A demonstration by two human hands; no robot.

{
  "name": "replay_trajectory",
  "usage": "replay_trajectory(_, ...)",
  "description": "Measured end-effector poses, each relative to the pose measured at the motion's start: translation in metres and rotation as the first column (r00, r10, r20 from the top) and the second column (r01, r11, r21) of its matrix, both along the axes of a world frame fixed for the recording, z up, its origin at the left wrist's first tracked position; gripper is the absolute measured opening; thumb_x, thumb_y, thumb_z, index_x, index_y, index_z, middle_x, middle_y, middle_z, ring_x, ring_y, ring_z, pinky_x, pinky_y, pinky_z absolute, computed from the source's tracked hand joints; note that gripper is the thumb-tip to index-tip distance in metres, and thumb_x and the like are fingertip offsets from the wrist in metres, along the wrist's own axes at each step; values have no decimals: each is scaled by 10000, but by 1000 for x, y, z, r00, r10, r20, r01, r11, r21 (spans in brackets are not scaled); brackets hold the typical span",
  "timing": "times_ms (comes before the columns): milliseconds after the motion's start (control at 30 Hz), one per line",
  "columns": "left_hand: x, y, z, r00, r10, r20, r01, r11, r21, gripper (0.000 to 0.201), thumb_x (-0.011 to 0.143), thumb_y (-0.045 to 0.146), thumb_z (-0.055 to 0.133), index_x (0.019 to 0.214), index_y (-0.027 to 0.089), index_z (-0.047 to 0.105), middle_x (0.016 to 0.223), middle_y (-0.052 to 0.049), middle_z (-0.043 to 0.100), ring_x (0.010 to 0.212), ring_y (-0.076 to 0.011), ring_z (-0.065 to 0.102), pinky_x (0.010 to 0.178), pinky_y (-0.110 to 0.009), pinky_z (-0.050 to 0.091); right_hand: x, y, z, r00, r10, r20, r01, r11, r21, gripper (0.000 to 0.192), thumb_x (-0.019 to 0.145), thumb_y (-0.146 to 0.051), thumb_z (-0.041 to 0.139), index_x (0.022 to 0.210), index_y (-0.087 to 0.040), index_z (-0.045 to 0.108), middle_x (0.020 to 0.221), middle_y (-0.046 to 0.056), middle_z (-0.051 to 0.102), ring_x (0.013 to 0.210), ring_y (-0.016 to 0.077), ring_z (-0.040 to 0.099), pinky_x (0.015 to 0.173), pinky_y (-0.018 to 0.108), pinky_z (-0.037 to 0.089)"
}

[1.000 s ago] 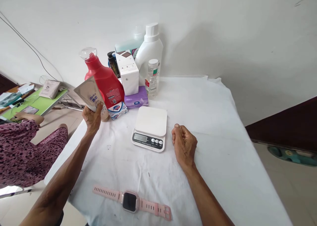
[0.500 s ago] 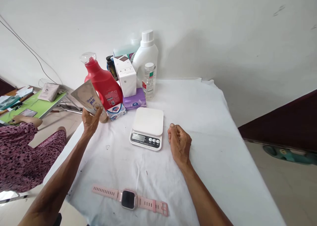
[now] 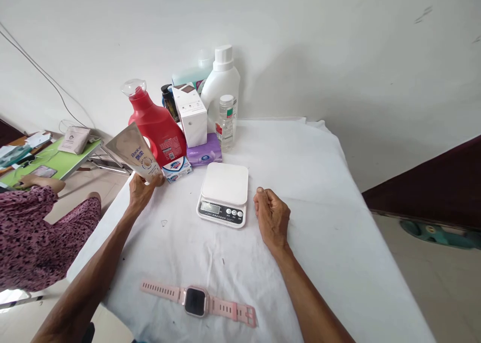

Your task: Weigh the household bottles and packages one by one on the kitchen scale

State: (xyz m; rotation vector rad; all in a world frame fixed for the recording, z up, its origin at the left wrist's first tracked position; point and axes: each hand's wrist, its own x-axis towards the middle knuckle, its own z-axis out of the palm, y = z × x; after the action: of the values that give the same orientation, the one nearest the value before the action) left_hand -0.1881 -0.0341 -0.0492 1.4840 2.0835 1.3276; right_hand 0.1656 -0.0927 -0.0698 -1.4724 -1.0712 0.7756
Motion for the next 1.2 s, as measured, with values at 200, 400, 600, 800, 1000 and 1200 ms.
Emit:
replay_trajectory(200, 2, 3, -1, 997, -67, 25, 67, 998, 6, 416, 730, 445, 794, 1026, 196, 641, 1066, -94, 742, 938, -255, 679, 824, -402, 552, 0, -3, 3, 999, -33, 29, 32, 999, 14, 511, 974, -641, 589, 674, -230, 547, 566, -33, 500, 505, 128, 456, 475, 258, 358)
replay_trajectory(400, 3, -24, 3, 997, -50, -63, 61, 980, 188, 619, 735, 476, 845, 1206, 196, 558, 1223, -135, 634, 1079, -281, 649, 916, -456, 561, -11, -5, 52, 956, -110, 271, 54, 977, 204, 449, 1007, -601, 583, 741, -242, 543, 619, -20, 549, 553, 146, 491, 572, 291, 414)
replay_trajectory(600, 36, -62, 4, 841, -437, -320, 519, 819, 244, 122, 977, 335, 601, 956, 218, 572, 847, -41, 622, 770, -190, 602, 732, -338, 486, -58, 29, 85, 813, 224, 537, -393, 892, 222, 334, 1010, -502, 567, 787, -254, 579, 751, 21, 651, 690, 186, 587, 677, 315, 481)
replay_trajectory(800, 81, -26, -5, 723, -684, -96, 667, 728, -158, 329, 1036, 318, 391, 725, 227, 449, 721, -26, 611, 682, -175, 551, 686, -327, 373, -78, 100, 76, 649, 286, 705, -402, 916, -1, 247, 851, -323, 738, 1024, -216, 596, 1110, 116, 712, 1059, 300, 670, 902, 414, 530)
replay_trajectory(1000, 89, -7, -18, 770, -638, -11, 625, 758, -187, 318, 1013, 342, 394, 719, 229, 431, 729, -35, 654, 685, -187, 568, 666, -331, 323, -88, 136, 79, 491, 347, 799, -229, 936, -266, 596, 809, -447, 847, 1249, -158, 567, 1330, 197, 647, 1289, 403, 583, 983, 508, 519)
replay_trajectory(1200, 87, -2, -24, 725, -687, -55, 670, 721, -176, 323, 1002, 286, 432, 690, 217, 475, 677, -31, 630, 634, -176, 550, 642, -328, 311, -112, 102, 91, 224, 154, 962, -226, 969, -103, 302, 944, -372, 730, 1123, -144, 644, 1099, 226, 701, 1110, 421, 620, 894, 550, 515)
